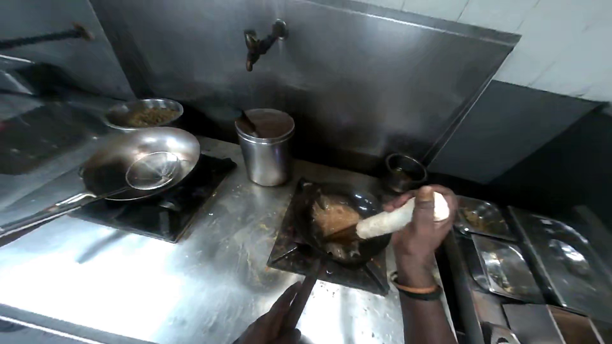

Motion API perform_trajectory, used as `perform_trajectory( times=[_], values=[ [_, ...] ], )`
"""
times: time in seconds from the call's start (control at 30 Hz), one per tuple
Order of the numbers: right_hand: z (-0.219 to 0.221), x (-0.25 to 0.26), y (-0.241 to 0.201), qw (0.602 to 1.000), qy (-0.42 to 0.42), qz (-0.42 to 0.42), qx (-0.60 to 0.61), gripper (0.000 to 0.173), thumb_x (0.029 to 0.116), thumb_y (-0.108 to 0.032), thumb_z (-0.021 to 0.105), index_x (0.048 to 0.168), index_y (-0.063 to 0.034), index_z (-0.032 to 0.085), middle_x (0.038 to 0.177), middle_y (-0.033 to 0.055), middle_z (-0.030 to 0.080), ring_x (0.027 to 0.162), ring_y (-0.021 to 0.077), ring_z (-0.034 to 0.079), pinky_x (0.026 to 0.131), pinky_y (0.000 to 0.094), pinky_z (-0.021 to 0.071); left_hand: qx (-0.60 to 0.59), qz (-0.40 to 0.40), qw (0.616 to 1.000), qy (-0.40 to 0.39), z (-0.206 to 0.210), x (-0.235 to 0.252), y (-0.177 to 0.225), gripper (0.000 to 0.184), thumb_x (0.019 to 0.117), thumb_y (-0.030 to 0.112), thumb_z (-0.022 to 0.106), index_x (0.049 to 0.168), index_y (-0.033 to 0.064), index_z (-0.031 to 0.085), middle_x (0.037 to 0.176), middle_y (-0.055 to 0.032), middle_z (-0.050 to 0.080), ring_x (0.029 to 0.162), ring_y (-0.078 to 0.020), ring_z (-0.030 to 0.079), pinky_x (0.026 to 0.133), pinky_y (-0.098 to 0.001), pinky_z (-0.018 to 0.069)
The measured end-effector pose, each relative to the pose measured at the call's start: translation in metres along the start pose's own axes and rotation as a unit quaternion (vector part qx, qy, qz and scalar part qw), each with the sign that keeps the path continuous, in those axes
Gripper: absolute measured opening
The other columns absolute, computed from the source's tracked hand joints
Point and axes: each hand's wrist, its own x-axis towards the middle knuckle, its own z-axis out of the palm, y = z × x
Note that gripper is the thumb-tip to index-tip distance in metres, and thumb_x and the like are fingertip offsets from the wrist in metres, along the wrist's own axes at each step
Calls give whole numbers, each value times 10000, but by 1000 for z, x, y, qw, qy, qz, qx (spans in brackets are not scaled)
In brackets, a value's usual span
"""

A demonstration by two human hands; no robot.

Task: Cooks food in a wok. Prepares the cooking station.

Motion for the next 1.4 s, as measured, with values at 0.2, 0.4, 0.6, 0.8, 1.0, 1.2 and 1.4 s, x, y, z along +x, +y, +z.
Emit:
perform_trajectory(
  times=[0.2,0.4,0.6,0.8,1.0,1.2,1.4],
  values=[
    [-15,-25,26,989,-34,-16,-146,436,835,-86,833,1187,-86,576,1061,35,730,998,164,721,899,359,625,-9,25,999,-18,4,3,-6,638,1025,319,516,1607,387,265,1144,-89,639,717,-183,618,606,-396,545],
    [-101,-82,-35,847,-116,111,-507,568,791,-381,876,1210,-55,675,1091,137,707,952,266,699,836,520,590,-188,59,980,-14,14,3,-20,752,988,248,594,1628,260,200,1015,-71,617,671,-143,615,572,-308,553],
    [-130,-121,-76,692,-201,327,-611,662,791,-319,821,1347,-76,558,1042,164,710,903,359,704,770,608,567,-463,39,883,-72,29,18,-34,489,1044,217,453,1521,166,357,860,-88,636,643,-167,637,567,-296,568],
    [-160,-176,-26,832,-74,466,-292,707,812,-125,760,1442,4,467,998,185,675,688,254,669,606,424,593,-638,25,753,-158,36,34,-34,377,1027,243,508,1364,76,531,843,-78,614,615,-144,622,559,-273,573],
    [-204,-181,-25,864,11,426,-270,748,856,-123,741,1495,22,380,1030,194,659,665,239,654,587,414,587,-645,22,753,-128,46,34,-33,379,1018,231,518,1365,81,527,840,-70,605,607,-136,615,552,-267,570],
    [-262,-210,6,742,-13,394,-542,846,911,-327,765,1598,-85,335,1355,247,620,1174,390,651,1005,593,510,-643,30,759,-100,63,35,-34,363,1021,227,522,1366,113,506,837,-67,610,607,-138,622,551,-271,572],
    [-239,-190,42,608,-179,464,-619,865,978,-420,627,1659,-161,160,1262,220,669,1097,399,685,933,595,542,-634,25,769,-75,71,35,-33,365,1021,238,514,1368,121,506,822,-55,607,597,-130,617,542,-265,567]
  ],
)
